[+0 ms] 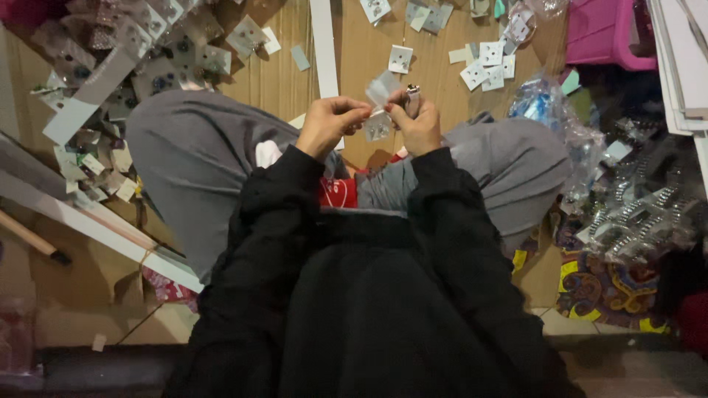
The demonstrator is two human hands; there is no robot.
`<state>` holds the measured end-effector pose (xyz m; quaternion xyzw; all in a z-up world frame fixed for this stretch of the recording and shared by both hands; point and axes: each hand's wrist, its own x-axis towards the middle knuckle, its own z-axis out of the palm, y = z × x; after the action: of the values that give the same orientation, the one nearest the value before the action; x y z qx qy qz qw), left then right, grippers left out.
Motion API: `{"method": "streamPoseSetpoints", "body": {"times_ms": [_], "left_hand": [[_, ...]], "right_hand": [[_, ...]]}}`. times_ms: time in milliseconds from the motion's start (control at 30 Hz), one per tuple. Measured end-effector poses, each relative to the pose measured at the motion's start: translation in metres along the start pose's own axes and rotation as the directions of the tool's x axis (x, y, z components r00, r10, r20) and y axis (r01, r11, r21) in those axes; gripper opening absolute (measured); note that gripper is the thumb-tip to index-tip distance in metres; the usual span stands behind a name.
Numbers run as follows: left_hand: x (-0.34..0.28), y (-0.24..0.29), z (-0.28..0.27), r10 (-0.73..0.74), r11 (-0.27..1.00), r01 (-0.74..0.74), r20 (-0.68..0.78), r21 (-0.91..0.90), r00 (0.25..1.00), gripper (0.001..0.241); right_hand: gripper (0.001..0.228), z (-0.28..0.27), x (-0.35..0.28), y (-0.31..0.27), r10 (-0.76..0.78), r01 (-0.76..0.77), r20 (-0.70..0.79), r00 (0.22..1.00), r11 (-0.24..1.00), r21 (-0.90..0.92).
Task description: The person sits on the floor and packs small jewelry items into clear plastic bags. They use a handheld stapler to seal the bags and arrange the packaged items into a vertical stack.
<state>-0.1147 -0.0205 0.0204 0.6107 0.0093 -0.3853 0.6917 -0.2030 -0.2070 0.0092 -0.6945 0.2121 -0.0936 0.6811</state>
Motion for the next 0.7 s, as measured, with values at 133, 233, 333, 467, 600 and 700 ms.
{"method": "streamPoseSetpoints", "body": {"times_ms": [133,233,333,467,600,700], "left_hand": [[0.003,-0.015,-0.003,0.076,0.997,-0.077,0.024,0.021,0.997,0.021],[-0.003,-0.011,-0.002,0.144,0.973,-0.150,0.046,0.173,0.989,0.017],[-0.006,-0.013,0.000,0.151,0.966,-0.156,0.043,0.205,0.988,0.015],[0.007,-0.034,0.000,0.208,0.969,-0.209,0.020,0.131,0.978,0.018],[-0.009,-0.005,0.005,0.224,0.970,-0.218,-0.042,0.104,0.974,0.017],[-0.002,-0.013,0.003,0.202,0.979,-0.200,-0.053,0.032,0.978,0.015]], "right_hand": [[0.010,-0.001,0.000,0.016,-0.004,0.003,0.025,1.000,0.999,0.034],[0.011,0.001,-0.004,0.010,0.028,-0.031,0.034,0.999,0.995,0.095],[0.013,0.002,-0.003,0.016,0.006,-0.013,0.063,0.998,0.994,0.112],[0.016,0.006,-0.010,-0.002,0.006,-0.017,0.074,0.997,0.989,0.149],[0.011,0.000,-0.011,0.003,0.016,-0.023,0.062,0.998,0.994,0.106],[0.010,-0.005,-0.003,0.029,0.009,-0.013,0.021,1.000,0.985,0.175]]}}
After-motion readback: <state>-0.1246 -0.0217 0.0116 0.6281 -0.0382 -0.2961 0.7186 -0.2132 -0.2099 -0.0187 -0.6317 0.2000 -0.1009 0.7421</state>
